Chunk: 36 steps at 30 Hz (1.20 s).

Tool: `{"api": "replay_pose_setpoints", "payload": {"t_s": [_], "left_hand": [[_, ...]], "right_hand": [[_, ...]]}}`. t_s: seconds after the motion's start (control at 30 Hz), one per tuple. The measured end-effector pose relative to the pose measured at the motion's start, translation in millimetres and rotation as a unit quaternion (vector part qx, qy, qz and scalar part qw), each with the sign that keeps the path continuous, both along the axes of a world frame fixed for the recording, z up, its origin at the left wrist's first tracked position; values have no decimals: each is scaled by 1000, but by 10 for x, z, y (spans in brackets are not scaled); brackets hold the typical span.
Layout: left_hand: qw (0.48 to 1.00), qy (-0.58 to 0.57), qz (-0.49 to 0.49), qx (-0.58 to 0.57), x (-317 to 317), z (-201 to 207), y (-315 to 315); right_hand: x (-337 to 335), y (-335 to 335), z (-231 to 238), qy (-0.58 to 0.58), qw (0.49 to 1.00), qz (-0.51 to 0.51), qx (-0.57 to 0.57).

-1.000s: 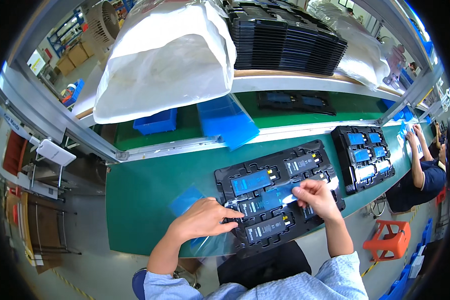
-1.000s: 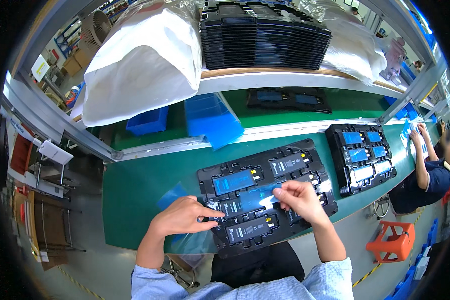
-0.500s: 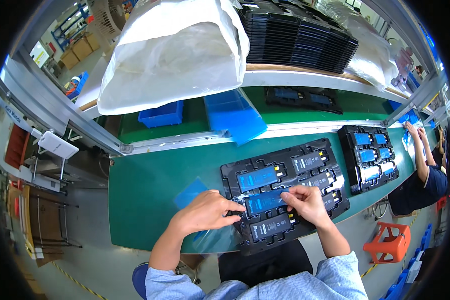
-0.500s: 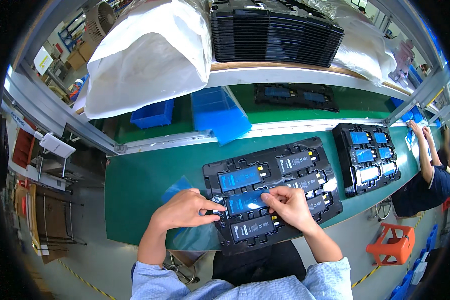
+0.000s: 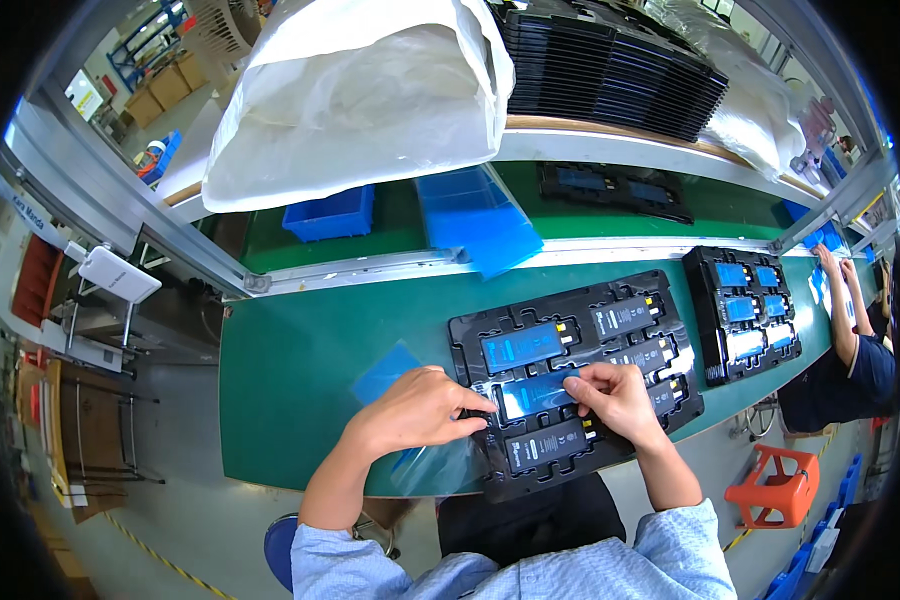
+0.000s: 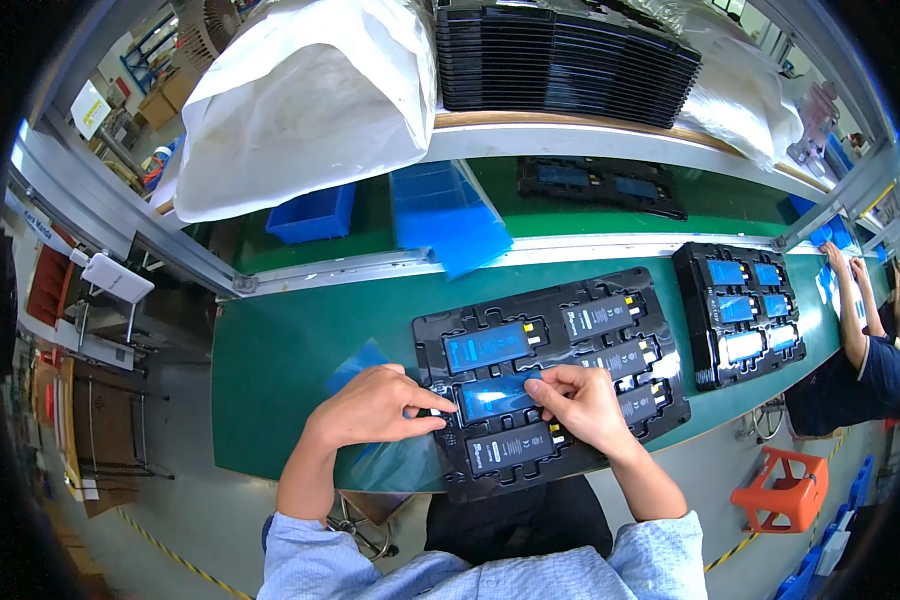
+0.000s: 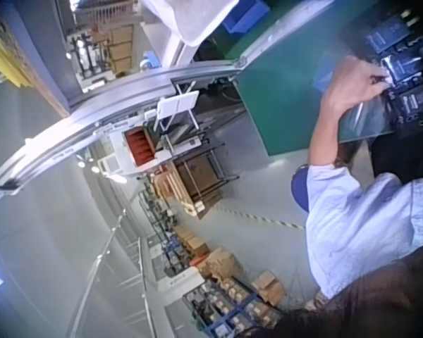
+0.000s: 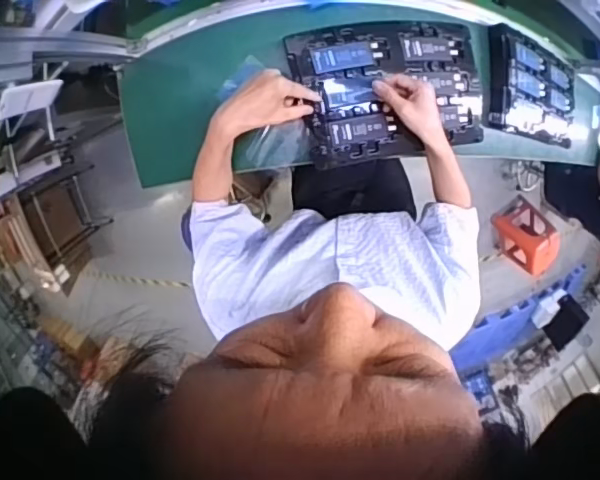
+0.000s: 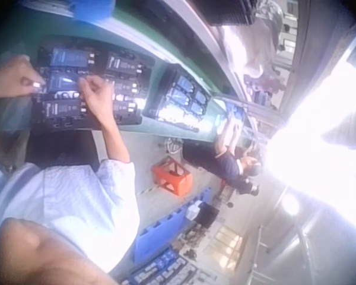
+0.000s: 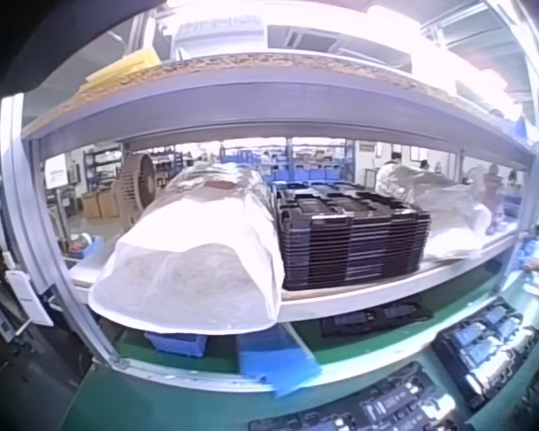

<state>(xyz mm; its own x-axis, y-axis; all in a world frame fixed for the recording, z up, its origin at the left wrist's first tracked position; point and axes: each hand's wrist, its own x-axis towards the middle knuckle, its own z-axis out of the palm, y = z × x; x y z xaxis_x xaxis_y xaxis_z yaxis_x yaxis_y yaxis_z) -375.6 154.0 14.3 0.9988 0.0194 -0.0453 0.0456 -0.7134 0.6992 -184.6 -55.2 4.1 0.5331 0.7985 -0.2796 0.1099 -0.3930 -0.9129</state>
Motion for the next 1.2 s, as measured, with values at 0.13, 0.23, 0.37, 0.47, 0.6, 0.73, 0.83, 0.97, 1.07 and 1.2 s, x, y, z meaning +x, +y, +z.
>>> {"api": "replay_pose_setpoints", "payload": {"t_s": [0.13, 0.23, 0.37, 0.47, 0.6, 0.73, 0.83, 0.97, 1.07, 1.2], "left_hand": [[1000, 7, 0, 5, 8, 25, -3], [1000, 13, -1, 4, 17, 56, -6], [1000, -7, -1, 8, 6, 9, -6], [1000, -5, 0, 9, 13, 6, -6], [1000, -13, 1, 11, 11, -21, -8], [1000, -6, 2, 14, 15, -6, -16], [1000, -7, 1, 16, 24, 14, -21], [1000, -7, -1, 12, 40, 46, -52], [1000, -20, -4, 22, 51, -35, -79], [999, -23, -8, 35, 58, -62, -89]], "right_hand": [[-7, 6, -23, -7, 1000, -1, -4], [-9, 18, -12, -26, 1000, 6, -10], [-11, 35, 25, -36, 999, 11, -16], [-6, 27, 3, -34, 999, 10, -14], [-5, 22, -20, -27, 1000, 9, -6], [-8, 25, -9, -35, 999, 11, -12], [-14, 29, 0, -39, 999, 9, -15], [-32, 36, 12, -48, 999, 5, -18], [-43, 48, 40, -65, 998, 12, -19], [-65, 65, 77, -93, 995, 13, -21]]}}
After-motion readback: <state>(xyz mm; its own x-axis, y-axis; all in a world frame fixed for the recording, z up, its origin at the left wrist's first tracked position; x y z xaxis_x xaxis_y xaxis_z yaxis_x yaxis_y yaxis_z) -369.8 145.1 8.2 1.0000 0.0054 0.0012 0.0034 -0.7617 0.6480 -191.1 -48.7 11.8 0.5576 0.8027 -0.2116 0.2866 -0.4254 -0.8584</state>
